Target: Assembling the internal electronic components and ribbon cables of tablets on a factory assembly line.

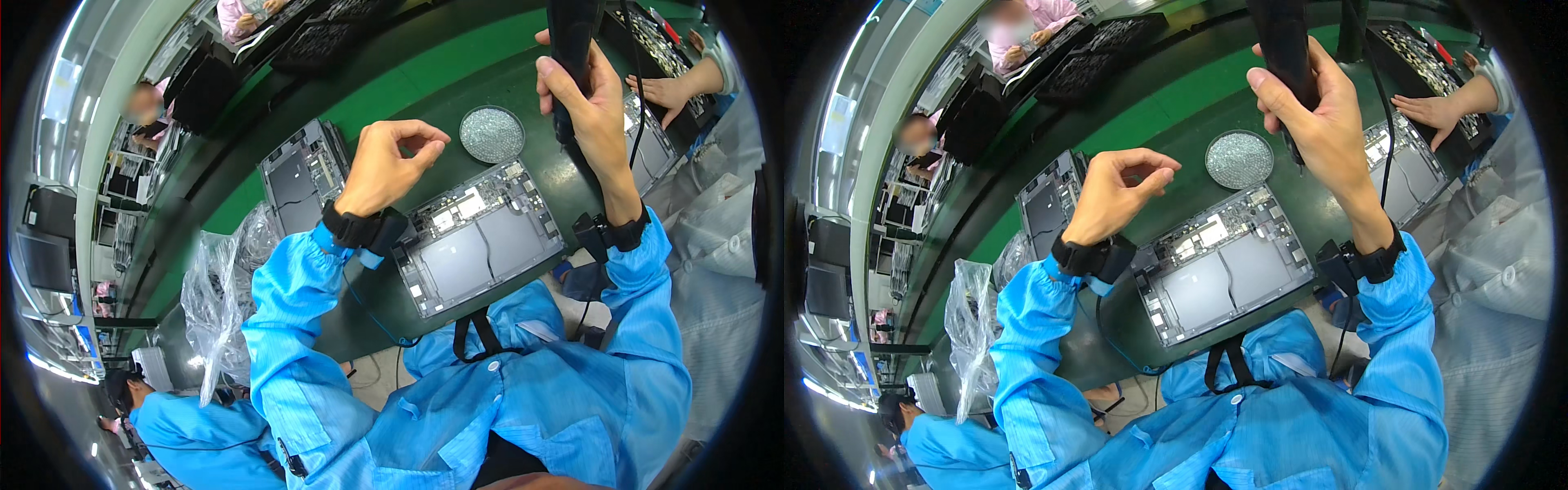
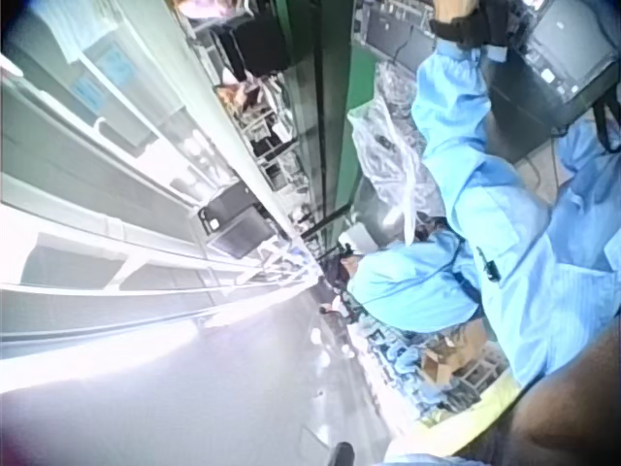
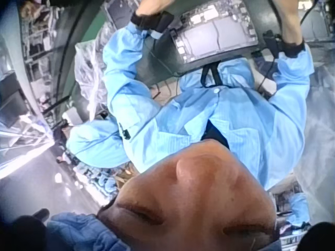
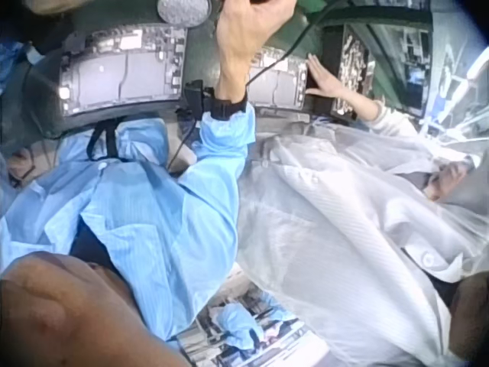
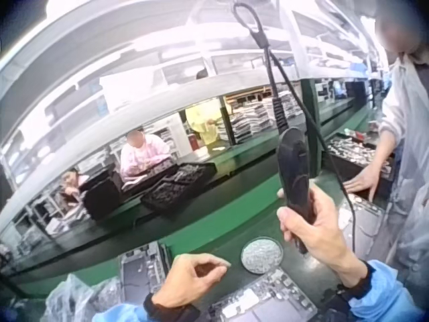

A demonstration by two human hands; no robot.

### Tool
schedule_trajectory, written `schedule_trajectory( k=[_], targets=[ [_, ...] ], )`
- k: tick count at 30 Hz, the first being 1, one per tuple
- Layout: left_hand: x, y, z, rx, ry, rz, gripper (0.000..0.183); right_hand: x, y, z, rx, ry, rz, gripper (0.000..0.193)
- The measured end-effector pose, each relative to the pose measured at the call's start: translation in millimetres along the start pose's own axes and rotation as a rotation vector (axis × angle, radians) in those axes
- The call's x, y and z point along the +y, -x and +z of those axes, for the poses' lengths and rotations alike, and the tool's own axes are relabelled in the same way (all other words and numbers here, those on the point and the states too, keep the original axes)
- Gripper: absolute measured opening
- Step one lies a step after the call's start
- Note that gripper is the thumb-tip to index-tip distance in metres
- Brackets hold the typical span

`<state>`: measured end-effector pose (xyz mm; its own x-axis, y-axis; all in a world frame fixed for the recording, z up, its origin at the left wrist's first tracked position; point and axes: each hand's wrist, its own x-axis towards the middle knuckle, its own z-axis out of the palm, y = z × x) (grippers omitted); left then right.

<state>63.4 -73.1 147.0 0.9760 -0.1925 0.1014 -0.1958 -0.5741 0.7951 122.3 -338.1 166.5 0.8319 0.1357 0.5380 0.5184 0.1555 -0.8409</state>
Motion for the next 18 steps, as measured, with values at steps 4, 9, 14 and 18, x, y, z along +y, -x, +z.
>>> schedule_trajectory(
  k=[4, 9, 14, 18],
  targets=[
    [8.8, 27.7, -9.1, 0.052, 0.087, -0.045, 0.017, 7.3, -3.2, 5.3, 0.004, 0.038, -0.009, 0.032],
    [36.4, 94.2, -5.2, 0.189, 0.143, 0.031, 0.014, 21.4, -6.7, 22.0, -0.005, 0.025, 0.005, 0.032],
    [63.0, 166.5, 1.8, 0.247, 0.119, 0.044, 0.013, 37.4, -9.7, 11.6, -0.027, 0.047, 0.003, 0.032],
    [65.6, 218.2, 2.1, 0.439, 0.086, -0.034, 0.013, 64.6, -19.4, -5.8, -0.059, 0.084, 0.039, 0.034]
  ],
)
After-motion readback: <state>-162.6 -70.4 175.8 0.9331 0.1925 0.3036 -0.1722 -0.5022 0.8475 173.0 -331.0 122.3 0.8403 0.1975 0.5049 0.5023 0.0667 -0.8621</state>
